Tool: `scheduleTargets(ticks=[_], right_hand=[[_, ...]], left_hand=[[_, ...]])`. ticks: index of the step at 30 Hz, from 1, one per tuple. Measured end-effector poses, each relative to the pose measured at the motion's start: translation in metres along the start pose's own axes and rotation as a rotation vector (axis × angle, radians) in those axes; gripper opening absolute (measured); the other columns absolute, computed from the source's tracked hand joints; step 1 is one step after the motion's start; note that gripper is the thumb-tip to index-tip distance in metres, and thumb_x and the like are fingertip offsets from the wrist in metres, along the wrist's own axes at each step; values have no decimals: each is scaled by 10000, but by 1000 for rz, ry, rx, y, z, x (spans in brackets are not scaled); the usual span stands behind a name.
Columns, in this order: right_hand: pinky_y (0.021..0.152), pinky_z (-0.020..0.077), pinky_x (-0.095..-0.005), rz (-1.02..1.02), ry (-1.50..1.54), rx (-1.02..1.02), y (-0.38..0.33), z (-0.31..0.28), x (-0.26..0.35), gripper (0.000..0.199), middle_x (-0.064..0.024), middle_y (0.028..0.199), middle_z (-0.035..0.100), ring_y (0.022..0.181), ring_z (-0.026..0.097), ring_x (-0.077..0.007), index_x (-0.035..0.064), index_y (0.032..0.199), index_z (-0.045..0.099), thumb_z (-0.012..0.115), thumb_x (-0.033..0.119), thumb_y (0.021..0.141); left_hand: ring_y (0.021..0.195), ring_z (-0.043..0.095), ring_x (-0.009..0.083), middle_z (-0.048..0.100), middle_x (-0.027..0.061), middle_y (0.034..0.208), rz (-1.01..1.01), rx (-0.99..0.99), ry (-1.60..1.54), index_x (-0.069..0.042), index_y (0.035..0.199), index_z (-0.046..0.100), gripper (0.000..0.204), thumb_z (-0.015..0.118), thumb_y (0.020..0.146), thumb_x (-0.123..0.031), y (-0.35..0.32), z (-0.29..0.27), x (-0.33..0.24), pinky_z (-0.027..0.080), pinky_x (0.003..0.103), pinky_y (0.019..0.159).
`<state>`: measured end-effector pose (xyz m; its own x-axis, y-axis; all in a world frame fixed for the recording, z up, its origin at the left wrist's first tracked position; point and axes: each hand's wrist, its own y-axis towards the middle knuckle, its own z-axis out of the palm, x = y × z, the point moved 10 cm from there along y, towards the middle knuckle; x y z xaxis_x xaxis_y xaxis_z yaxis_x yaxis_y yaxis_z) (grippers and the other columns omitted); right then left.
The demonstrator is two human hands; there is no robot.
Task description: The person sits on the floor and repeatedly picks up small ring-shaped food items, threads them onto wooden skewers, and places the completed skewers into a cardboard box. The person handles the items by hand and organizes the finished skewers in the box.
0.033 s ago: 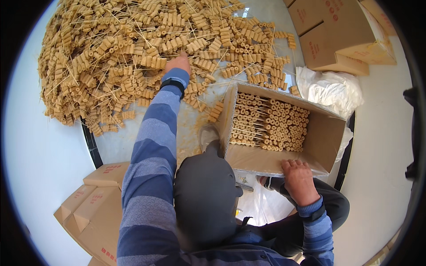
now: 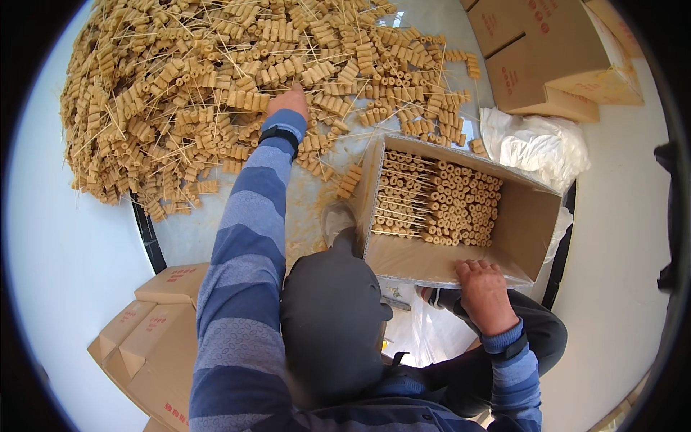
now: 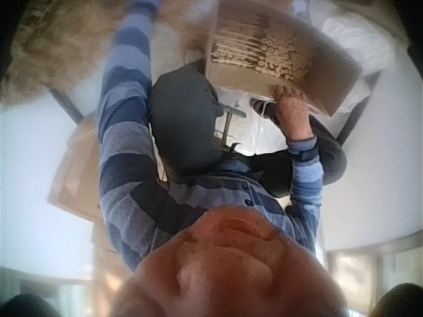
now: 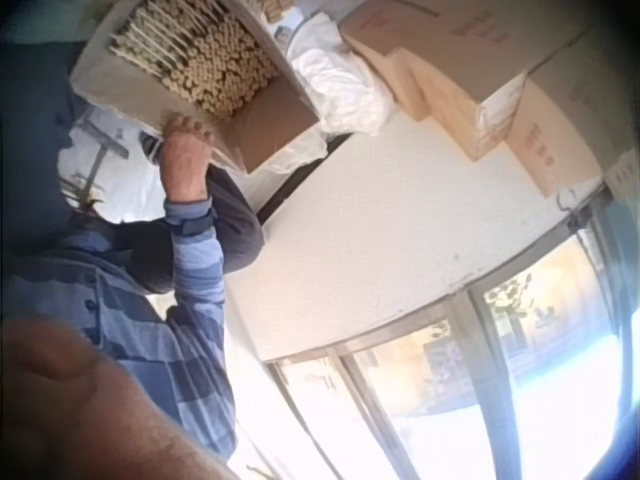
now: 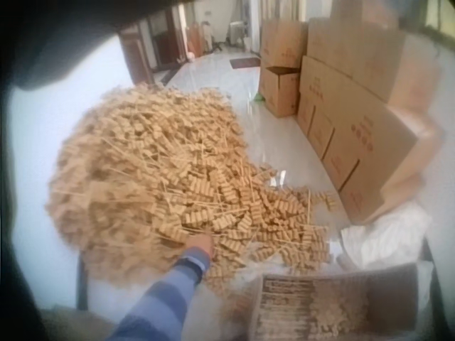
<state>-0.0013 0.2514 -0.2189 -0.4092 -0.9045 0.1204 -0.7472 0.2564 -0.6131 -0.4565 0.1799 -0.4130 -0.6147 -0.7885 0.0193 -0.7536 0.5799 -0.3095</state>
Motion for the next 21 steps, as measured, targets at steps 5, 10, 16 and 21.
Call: scheduleTargets(ticks=[5,10,16,21], right_hand=[[942,473,-428,-4,14,-10,3,0,2,341,-158,1082,684,1032,634,-332,32,1150,633,581,25,813],[941,472,-431,-23,32,-30,4,-1,3,333,-167,1092,679,1031,634,-335,29,1146,628,575,24,817],[914,478,-426,-33,38,-27,2,0,6,295,-162,1034,676,995,637,-334,34,1117,617,565,33,826],[878,494,-430,-56,-5,-93,-1,5,6,237,-159,998,680,958,649,-334,51,1075,622,557,59,847]], left_hand=[[969,726,319,745,171,1017,-49,41,35,-19,1191,616,266,506,972,-123,13,7,5,590,426,792],[934,735,309,745,130,1057,29,1,94,-72,1004,711,196,524,958,-107,15,3,2,596,435,764],[902,723,351,724,169,1027,141,-132,110,-44,1063,608,149,535,940,-83,0,-43,4,588,462,725],[904,691,411,706,214,959,140,-391,22,-22,1021,560,137,570,928,-121,-16,-147,41,564,510,724]])
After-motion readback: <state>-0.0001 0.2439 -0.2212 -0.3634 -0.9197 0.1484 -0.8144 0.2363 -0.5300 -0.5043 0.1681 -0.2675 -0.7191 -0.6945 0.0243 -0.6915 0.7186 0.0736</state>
